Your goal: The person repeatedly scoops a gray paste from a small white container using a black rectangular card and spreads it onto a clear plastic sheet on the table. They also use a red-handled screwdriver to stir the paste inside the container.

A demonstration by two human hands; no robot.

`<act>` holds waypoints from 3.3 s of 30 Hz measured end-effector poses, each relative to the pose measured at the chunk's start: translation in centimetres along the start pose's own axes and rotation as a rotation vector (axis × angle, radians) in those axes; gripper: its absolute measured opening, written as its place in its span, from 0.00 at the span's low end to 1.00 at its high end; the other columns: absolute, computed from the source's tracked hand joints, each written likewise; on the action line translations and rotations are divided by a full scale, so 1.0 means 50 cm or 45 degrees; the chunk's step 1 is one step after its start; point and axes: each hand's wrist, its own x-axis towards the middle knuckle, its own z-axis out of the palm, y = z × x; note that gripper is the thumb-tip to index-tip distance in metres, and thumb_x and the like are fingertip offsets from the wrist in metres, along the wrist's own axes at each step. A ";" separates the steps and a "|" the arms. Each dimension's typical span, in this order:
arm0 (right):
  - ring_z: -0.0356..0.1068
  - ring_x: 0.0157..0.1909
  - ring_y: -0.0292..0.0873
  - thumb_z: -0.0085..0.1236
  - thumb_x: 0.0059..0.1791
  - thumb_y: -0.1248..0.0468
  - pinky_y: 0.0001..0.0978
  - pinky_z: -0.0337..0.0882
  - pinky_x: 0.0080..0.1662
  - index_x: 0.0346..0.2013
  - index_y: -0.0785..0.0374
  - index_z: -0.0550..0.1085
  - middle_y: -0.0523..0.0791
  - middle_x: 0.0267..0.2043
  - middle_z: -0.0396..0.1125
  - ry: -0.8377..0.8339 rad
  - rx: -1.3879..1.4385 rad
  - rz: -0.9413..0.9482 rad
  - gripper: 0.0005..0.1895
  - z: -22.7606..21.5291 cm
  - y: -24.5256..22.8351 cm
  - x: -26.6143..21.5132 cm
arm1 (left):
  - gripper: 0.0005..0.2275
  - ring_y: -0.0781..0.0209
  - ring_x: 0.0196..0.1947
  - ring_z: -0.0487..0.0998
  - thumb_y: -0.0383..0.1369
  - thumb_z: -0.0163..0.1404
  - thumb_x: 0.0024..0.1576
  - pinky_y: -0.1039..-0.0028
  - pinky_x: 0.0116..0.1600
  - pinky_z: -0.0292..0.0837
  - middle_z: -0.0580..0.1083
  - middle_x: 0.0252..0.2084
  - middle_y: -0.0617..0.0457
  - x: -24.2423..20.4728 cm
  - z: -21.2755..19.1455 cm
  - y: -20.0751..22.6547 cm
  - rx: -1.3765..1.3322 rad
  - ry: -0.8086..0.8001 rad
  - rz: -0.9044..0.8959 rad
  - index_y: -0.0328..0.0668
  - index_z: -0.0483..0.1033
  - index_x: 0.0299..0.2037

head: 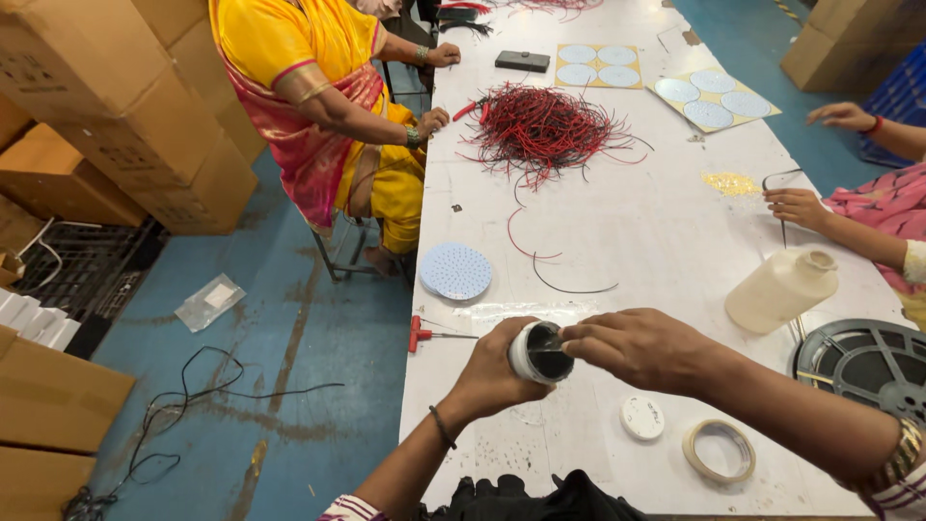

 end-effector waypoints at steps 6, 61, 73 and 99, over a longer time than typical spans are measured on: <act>0.75 0.50 0.50 0.54 0.45 0.68 0.41 0.76 0.46 0.56 0.63 0.71 0.52 0.53 0.72 -0.003 0.050 0.038 0.23 -0.007 -0.003 0.015 | 0.34 0.55 0.54 0.79 0.34 0.68 0.38 0.68 0.58 0.78 0.75 0.54 0.48 -0.001 0.001 -0.003 -0.038 0.008 -0.020 0.38 0.71 0.58; 0.77 0.43 0.51 0.55 0.52 0.56 0.45 0.74 0.46 0.42 0.54 0.79 0.49 0.37 0.76 -0.153 0.651 0.856 0.10 0.357 0.102 -0.124 | 0.35 0.42 0.57 0.74 0.37 0.71 0.36 0.61 0.61 0.69 0.74 0.54 0.39 0.154 0.178 -0.344 0.318 0.082 -0.371 0.40 0.72 0.56; 0.74 0.29 0.54 0.57 0.49 0.56 0.48 0.71 0.33 0.44 0.52 0.74 0.46 0.26 0.74 -0.074 0.446 1.050 0.10 0.220 -0.088 -0.129 | 0.28 0.42 0.50 0.77 0.31 0.67 0.36 0.60 0.54 0.74 0.75 0.47 0.45 -0.046 0.168 -0.150 0.362 0.031 -0.355 0.48 0.76 0.50; 0.74 0.25 0.54 0.55 0.48 0.62 0.47 0.72 0.32 0.46 0.54 0.74 0.49 0.21 0.73 0.174 0.474 1.248 0.12 0.319 -0.143 -0.189 | 0.27 0.41 0.49 0.76 0.29 0.63 0.40 0.58 0.53 0.73 0.73 0.48 0.43 -0.052 0.171 -0.095 0.469 -0.121 -0.231 0.40 0.73 0.54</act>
